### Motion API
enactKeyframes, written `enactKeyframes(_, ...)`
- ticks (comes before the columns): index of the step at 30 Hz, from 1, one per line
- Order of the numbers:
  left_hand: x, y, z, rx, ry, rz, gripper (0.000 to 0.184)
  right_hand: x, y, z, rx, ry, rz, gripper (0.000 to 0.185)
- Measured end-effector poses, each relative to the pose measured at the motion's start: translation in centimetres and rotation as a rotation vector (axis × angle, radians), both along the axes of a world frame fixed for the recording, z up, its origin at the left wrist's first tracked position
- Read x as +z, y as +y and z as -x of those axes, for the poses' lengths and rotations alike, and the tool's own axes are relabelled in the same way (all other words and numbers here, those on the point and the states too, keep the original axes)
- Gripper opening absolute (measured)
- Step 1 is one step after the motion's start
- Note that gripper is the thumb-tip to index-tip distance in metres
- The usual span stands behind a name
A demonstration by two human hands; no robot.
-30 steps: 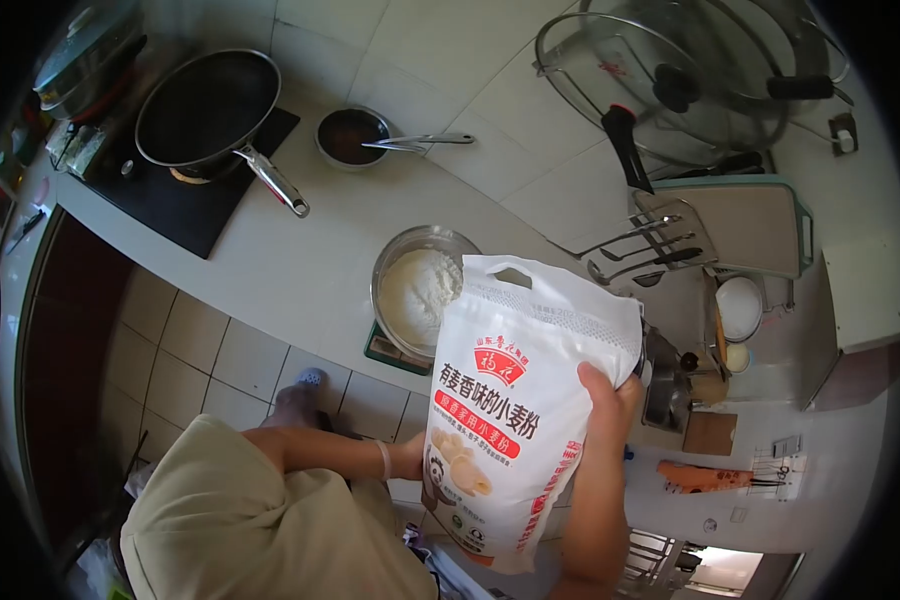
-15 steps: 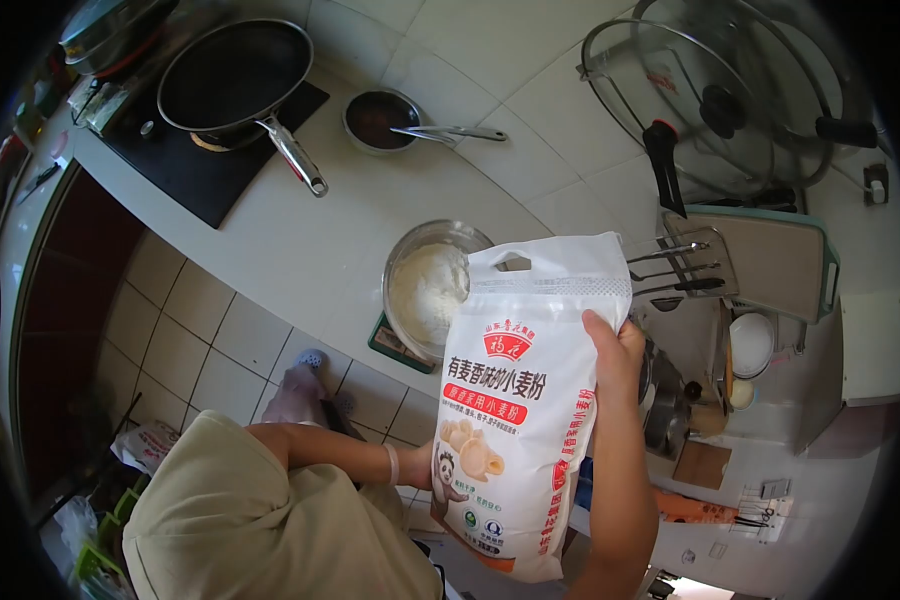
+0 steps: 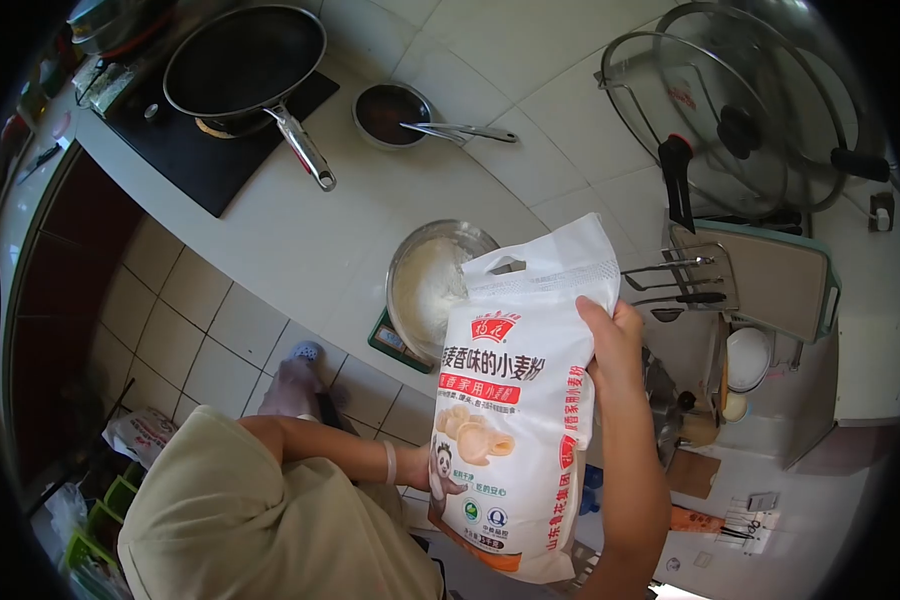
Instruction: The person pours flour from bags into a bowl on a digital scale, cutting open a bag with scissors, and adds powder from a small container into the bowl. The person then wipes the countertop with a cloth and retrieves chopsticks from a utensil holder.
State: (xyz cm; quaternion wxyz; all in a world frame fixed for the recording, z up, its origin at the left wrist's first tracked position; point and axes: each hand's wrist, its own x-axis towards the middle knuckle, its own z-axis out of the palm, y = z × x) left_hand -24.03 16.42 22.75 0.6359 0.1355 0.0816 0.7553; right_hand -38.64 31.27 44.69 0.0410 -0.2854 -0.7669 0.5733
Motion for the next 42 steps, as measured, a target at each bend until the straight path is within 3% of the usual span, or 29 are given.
enactKeyframes(1,-0.5,0.3,-0.1,0.052,0.097,-0.013,0.057,0.0,-0.2,0.2,-0.01,0.01,0.0,0.024)
enactKeyframes(4,-0.4,0.4,0.2,-0.064,-0.286,-0.064,0.045,0.9,-0.8,0.5,-0.015,0.02,0.003,0.024)
enactKeyframes(7,1.0,-0.6,1.6,-0.099,-0.439,-0.067,0.034,0.7,-0.5,0.7,0.009,0.022,-0.013,0.024)
enactKeyframes(9,1.6,-0.8,2.2,-0.3,-0.704,0.06,0.033,1.2,-0.2,0.7,0.032,0.026,-0.027,0.024)
enactKeyframes(10,1.4,-0.6,2.0,-0.3,-0.7,0.057,0.033,1.6,-0.4,0.9,0.023,0.026,-0.028,0.024)
enactKeyframes(11,1.2,-0.4,1.6,-0.178,-0.499,0.004,0.034,1.6,-0.4,1.1,0.015,0.023,-0.027,0.024)
enactKeyframes(14,1.0,0.1,1.1,-0.038,-0.283,-0.061,0.035,0.6,0.3,0.9,0.009,0.054,-0.077,0.024)
enactKeyframes(22,1.7,-0.4,1.8,-0.237,-0.451,0.007,0.037,1.7,-0.8,1.1,0.018,0.036,-0.019,0.025)
enactKeyframes(39,3.9,-1.4,3.8,-0.292,-0.581,0.161,0.044,1.4,0.1,0.1,0.0,0.037,-0.031,0.026)
enactKeyframes(42,2.2,-0.6,3.3,-0.279,-0.62,-0.015,0.042,1.2,0.3,0.2,0.02,0.037,-0.037,0.026)
